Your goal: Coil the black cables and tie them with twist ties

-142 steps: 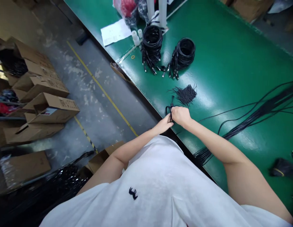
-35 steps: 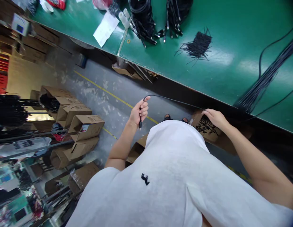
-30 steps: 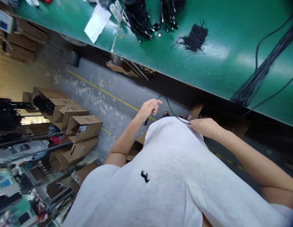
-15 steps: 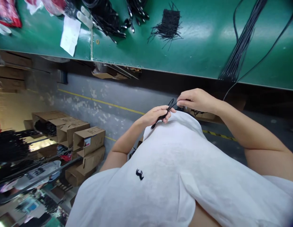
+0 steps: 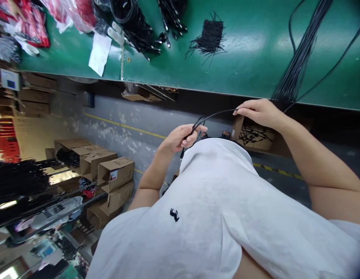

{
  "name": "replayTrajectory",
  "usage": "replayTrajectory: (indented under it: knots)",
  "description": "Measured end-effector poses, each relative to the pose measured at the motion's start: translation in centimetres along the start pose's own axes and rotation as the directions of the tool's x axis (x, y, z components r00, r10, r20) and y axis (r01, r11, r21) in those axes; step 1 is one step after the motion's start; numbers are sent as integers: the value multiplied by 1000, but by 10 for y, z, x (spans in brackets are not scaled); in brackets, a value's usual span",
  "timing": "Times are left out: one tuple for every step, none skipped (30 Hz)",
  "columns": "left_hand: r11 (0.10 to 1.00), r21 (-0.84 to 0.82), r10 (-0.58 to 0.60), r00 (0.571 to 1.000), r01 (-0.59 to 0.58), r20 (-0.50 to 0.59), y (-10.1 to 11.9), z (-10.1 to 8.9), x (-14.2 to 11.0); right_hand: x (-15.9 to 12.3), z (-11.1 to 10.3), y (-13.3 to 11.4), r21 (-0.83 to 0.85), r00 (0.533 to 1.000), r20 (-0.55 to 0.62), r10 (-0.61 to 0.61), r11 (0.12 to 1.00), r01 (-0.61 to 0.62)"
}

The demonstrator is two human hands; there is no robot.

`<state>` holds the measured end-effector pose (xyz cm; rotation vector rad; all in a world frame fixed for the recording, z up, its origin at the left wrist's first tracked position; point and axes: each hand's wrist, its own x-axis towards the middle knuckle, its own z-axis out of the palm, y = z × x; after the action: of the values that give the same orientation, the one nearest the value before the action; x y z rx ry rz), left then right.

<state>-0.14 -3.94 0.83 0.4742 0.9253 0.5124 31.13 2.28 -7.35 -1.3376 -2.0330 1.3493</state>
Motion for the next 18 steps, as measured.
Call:
replayTrajectory:
  knots:
    - [1000,12,-12,999,12,52,-3,2,2,1,0,-1,-1,1000,-1,1,1000,-1]
    - [999,25,-23,995,21,98,-5,4,3,2,0,-2,0,1000,1,0,1000,0]
    - [999,38,-35,990,30,136,-7,5,4,3,0,-3,1,1000,3,-2,1000,2]
    - [998,52,-53,986,45,159,-8,7,5,3,0,-4,3,1000,2,-5,1000,5]
    - [996,66,-72,984,62,162,-8,8,6,4,0,-6,7,1000,0,-7,1000,7]
    - [994,79,-92,984,81,151,-8,9,6,4,-1,-8,13,1000,-1,-8,1000,8]
    - [991,90,-112,984,100,135,-8,10,6,4,-1,-10,20,1000,-1,-9,1000,9]
    - [988,99,-129,984,117,123,-9,10,5,5,-1,-11,28,1000,-1,-11,1000,11]
    - [987,102,-139,984,128,115,-9,10,4,5,-2,-9,33,1000,-6,-13,999,13]
    - [987,96,-140,984,130,111,-9,9,2,6,-2,-5,36,1000,-15,-15,999,15]
    - [989,82,-133,986,125,104,-9,8,-1,7,-3,3,35,999,-29,-15,999,16]
    - [992,58,-114,990,109,80,-8,6,-5,7,-4,16,27,999,-47,-10,1000,12]
    - [997,22,-69,997,69,26,-6,3,-9,6,-5,31,6,997,-74,3,1000,-2]
    - [1000,-17,-2,998,2,-56,-3,0,-15,3,-5,49,-29,995,-97,24,999,-27]
    - [995,-49,82,984,-90,-157,1,-4,-19,-1,-5,66,-80,992,-114,52,995,-61]
    - [978,-65,173,949,-197,-262,6,-7,-24,-7,-4,81,-146,990,-114,77,985,-93]
    - [952,-64,259,899,-299,-354,11,-11,-26,-14,-1,91,-222,991,-97,90,969,-109]
    - [925,-52,322,849,-377,-420,15,-13,-27,-22,4,95,-294,994,-71,82,951,-99]
